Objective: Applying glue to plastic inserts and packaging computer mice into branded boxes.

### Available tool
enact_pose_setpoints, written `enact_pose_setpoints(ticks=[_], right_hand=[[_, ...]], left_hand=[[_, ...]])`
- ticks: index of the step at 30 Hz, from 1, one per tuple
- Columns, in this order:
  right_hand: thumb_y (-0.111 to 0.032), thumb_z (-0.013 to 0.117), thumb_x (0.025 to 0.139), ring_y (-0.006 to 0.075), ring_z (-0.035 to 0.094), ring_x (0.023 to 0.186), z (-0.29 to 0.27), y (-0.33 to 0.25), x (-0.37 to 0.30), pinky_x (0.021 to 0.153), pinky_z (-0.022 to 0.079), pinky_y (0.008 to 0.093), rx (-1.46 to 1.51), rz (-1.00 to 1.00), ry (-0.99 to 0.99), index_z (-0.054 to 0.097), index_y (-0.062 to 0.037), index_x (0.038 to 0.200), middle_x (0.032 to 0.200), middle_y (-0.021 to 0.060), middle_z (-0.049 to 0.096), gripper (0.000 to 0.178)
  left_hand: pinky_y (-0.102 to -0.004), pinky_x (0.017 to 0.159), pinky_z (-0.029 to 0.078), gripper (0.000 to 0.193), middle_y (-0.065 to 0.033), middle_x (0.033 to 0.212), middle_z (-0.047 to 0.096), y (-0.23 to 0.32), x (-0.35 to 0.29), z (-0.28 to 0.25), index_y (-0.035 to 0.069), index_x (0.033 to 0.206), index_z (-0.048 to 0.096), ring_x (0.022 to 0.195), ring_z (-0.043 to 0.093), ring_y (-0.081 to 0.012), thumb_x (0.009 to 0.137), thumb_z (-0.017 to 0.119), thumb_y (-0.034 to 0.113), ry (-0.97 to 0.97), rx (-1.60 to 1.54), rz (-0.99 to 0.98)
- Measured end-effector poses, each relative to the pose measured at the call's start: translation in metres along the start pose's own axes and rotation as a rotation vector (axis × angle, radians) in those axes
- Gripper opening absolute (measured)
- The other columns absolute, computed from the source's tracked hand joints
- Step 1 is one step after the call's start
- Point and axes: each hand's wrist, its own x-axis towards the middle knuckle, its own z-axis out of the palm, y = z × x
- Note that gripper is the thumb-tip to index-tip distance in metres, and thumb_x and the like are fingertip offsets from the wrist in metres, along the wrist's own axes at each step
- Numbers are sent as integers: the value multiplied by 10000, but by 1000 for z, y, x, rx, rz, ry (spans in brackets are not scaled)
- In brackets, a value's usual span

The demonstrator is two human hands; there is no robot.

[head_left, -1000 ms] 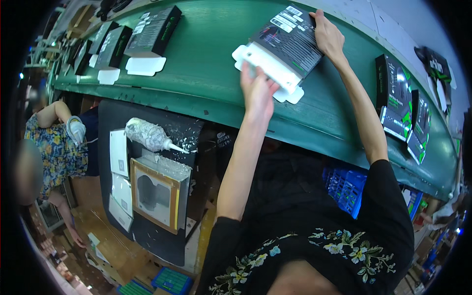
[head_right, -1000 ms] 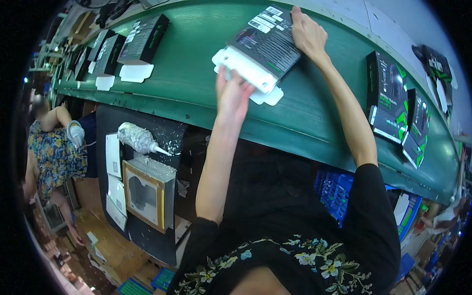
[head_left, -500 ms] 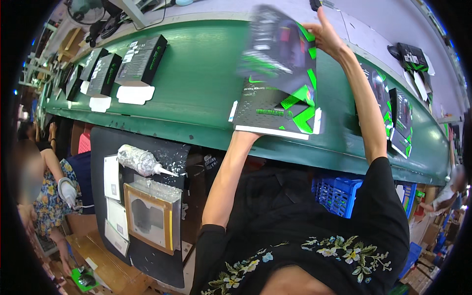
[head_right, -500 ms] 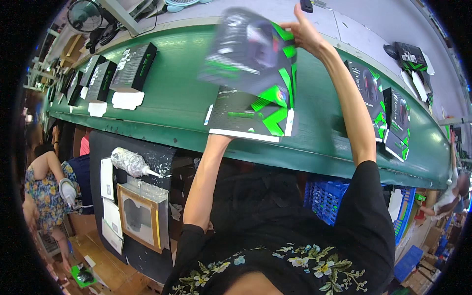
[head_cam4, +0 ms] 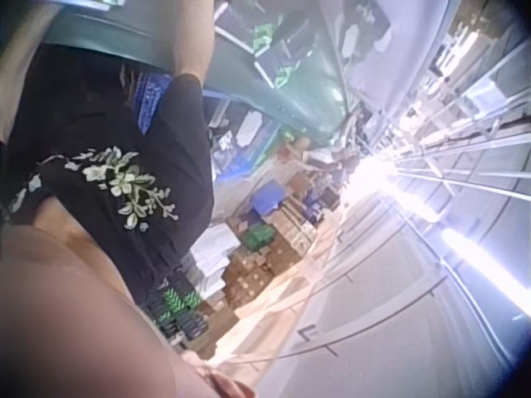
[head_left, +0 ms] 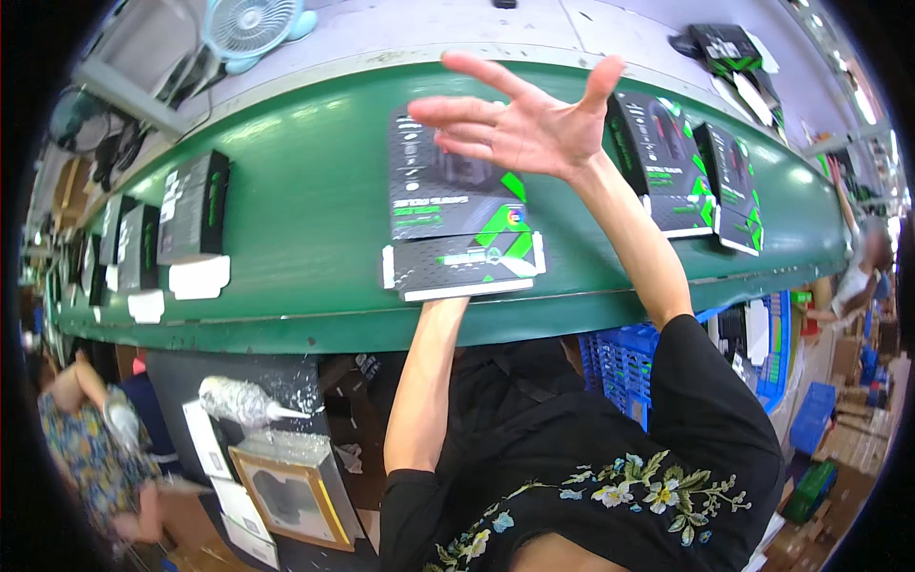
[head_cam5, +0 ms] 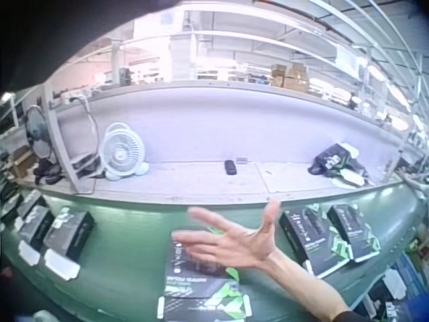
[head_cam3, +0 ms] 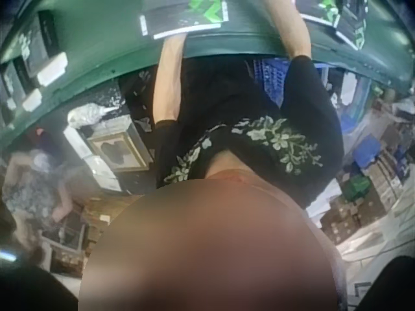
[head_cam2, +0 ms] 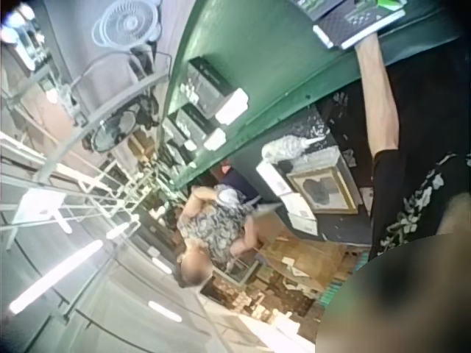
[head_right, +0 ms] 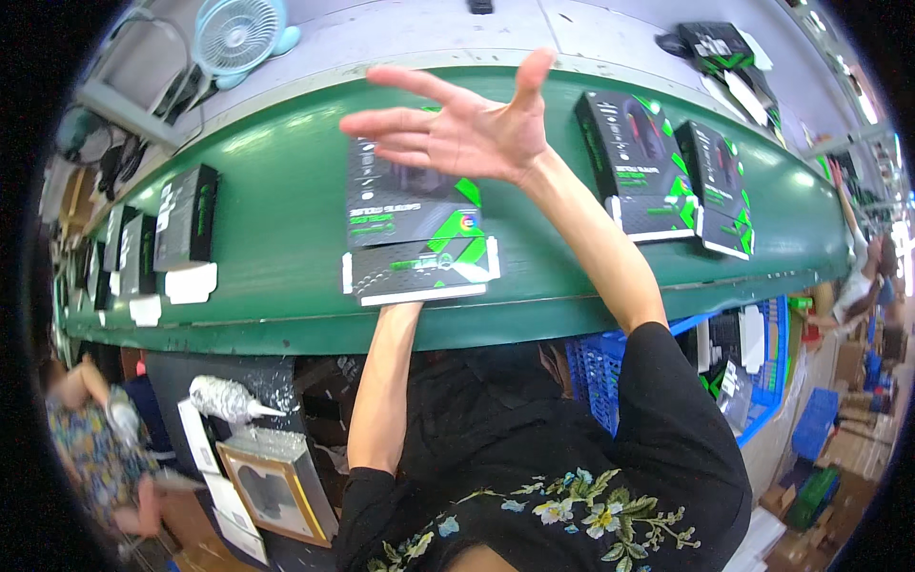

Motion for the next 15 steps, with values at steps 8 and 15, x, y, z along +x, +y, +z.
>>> enact_pose_setpoints(ticks=[8,15], right_hand=[[-399,253,1041,352,266,1432,42,75,5,1161,152,546,-2219,481,-141,576,-123,1302,1389,124,508,499],[-317,338,1062,276,487,1257,-22,-7,-56,1073,328,387,-1976,616,162,618,-25,1201,1213,129,600,427]], left_hand=[[-416,1197,142,621,-145,1570,221,38,1,28,109,1534,158,1457,191,-271,1012,341,391,403,336,-336],[-442,934,500,274,-146,1262,576,190,-174,-27,65,1144,634,1104,612,-301,886,592,150,77,137,-86]])
